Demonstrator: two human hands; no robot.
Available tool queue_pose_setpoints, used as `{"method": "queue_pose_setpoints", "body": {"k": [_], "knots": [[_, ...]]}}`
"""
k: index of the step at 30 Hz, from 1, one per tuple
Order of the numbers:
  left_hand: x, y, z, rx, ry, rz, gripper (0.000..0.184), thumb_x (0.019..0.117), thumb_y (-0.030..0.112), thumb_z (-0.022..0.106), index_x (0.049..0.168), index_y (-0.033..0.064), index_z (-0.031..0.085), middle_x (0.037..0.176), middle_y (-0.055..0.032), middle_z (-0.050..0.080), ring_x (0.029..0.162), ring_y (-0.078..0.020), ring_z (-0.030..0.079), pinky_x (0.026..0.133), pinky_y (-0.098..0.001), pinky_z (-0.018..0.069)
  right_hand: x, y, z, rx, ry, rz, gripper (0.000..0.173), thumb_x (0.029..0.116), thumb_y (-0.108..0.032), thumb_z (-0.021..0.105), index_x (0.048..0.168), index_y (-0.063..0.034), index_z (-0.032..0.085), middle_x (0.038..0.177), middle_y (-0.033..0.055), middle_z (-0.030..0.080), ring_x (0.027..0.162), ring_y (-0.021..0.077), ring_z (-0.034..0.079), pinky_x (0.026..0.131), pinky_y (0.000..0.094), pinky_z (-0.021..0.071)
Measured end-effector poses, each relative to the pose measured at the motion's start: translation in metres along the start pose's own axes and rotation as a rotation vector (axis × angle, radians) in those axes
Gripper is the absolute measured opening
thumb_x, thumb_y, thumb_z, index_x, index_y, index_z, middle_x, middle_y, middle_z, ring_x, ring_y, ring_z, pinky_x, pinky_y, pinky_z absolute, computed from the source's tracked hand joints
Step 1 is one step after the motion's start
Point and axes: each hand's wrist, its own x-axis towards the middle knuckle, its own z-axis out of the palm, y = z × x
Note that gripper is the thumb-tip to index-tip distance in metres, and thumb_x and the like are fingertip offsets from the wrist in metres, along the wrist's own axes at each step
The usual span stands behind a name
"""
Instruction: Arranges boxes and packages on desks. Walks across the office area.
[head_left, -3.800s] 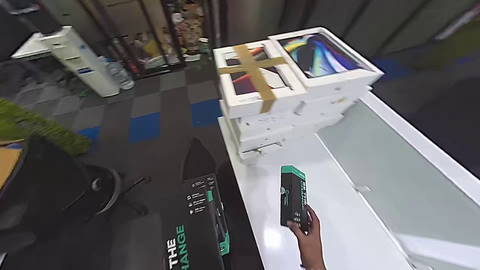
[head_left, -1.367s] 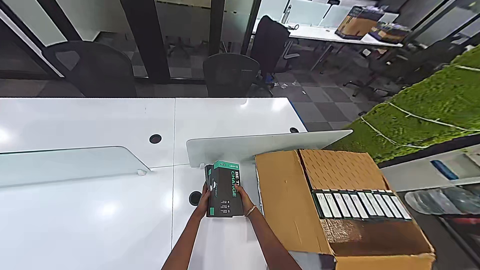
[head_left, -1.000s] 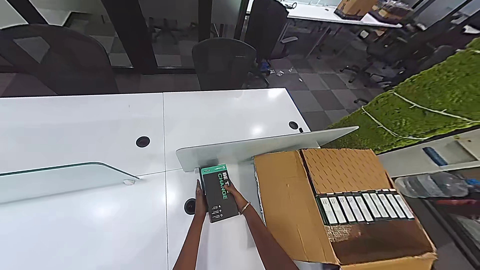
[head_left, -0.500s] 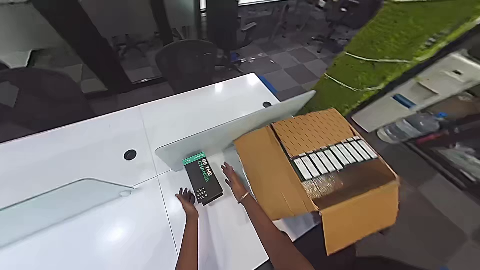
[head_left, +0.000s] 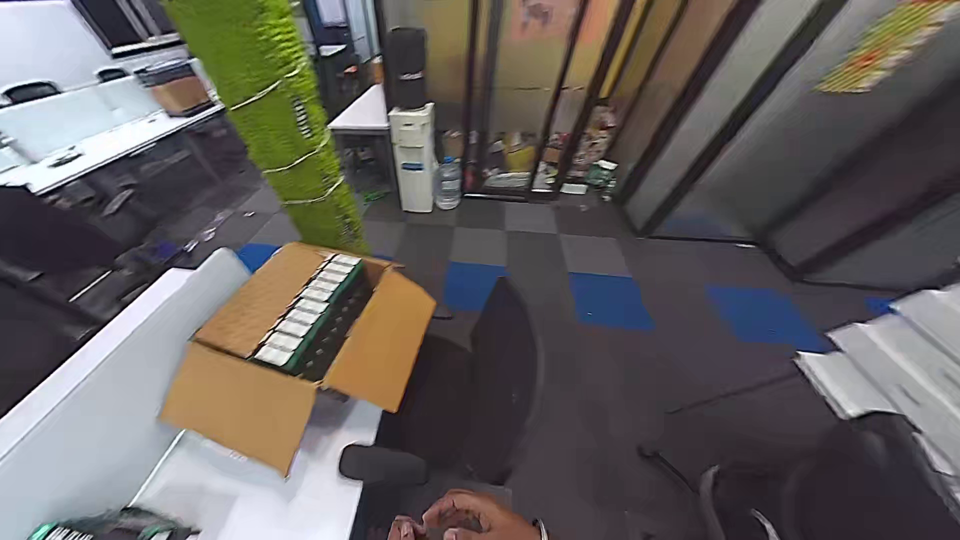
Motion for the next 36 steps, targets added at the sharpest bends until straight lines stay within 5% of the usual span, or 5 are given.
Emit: {"method": "queue_pose_setpoints", "body": {"k": [5, 11, 18, 24, 36], "knots": [[0.025, 0.078, 0.172, -0.061, -0.353, 0.326, 0.038, 0.1107, 0.034, 0.038, 0.093, 0.0195, 0.068, 0.092, 0.0071, 0.069, 0.093, -0.0047, 0.067, 0.087, -0.0233, 0.0560, -0.173, -0.018, -0.097, 0.084, 0.396, -0.056, 0.035, 0.1036, -0.018, 0.058, 0.133, 0.0009, 0.061, 0.132, 0.0137, 0.064, 0.120, 0.0203, 0.063, 0.105, 0.0387, 0.0514], [0.025, 0.099, 0.338, -0.075, -0.685, 0.324, 0.037, 0.1089, 0.038, 0.044, 0.091, 0.0170, 0.068, 0.088, 0.0052, 0.070, 0.083, -0.0052, 0.068, 0.077, -0.0228, 0.0582, -0.278, -0.022, -0.187, 0.194, 0.840, -0.200, 0.030, 0.1035, -0.016, 0.056, 0.128, 0.0008, 0.063, 0.125, 0.0124, 0.068, 0.116, 0.0208, 0.065, 0.104, 0.0387, 0.0521], [0.082, 0.080, 0.502, -0.114, -0.865, 0.308, 0.034, 0.1083, 0.032, 0.046, 0.093, 0.0146, 0.071, 0.092, 0.0036, 0.072, 0.088, -0.0057, 0.069, 0.082, -0.0246, 0.0585, -0.295, -0.027, -0.329, 0.185, 0.993, -0.254, 0.026, 0.1035, -0.015, 0.057, 0.124, -0.0006, 0.065, 0.119, 0.0112, 0.070, 0.108, 0.0197, 0.067, 0.096, 0.0385, 0.0559], [0.212, 0.060, 0.677, 0.025, -1.109, 0.367, 0.031, 0.1048, 0.028, 0.055, 0.096, 0.0040, 0.073, 0.093, -0.0045, 0.071, 0.086, -0.0085, 0.068, 0.080, -0.0287, 0.0599, -0.274, -0.050, -0.522, -0.083, 1.106, -0.129, 0.022, 0.1022, -0.016, 0.061, 0.118, -0.0034, 0.070, 0.116, 0.0102, 0.068, 0.101, 0.0174, 0.068, 0.091, 0.0359, 0.0593], [0.404, 0.116, 1.014, 0.019, -1.369, 0.573, 0.021, 0.1040, 0.024, 0.056, 0.107, 0.0117, 0.073, 0.106, -0.0010, 0.072, 0.099, -0.0077, 0.068, 0.090, -0.0288, 0.0588, -0.350, -0.134, -0.854, -0.381, 1.322, -0.078, 0.026, 0.1033, -0.021, 0.060, 0.123, -0.0086, 0.070, 0.121, 0.0078, 0.069, 0.110, 0.0156, 0.067, 0.097, 0.0354, 0.0569]]}}
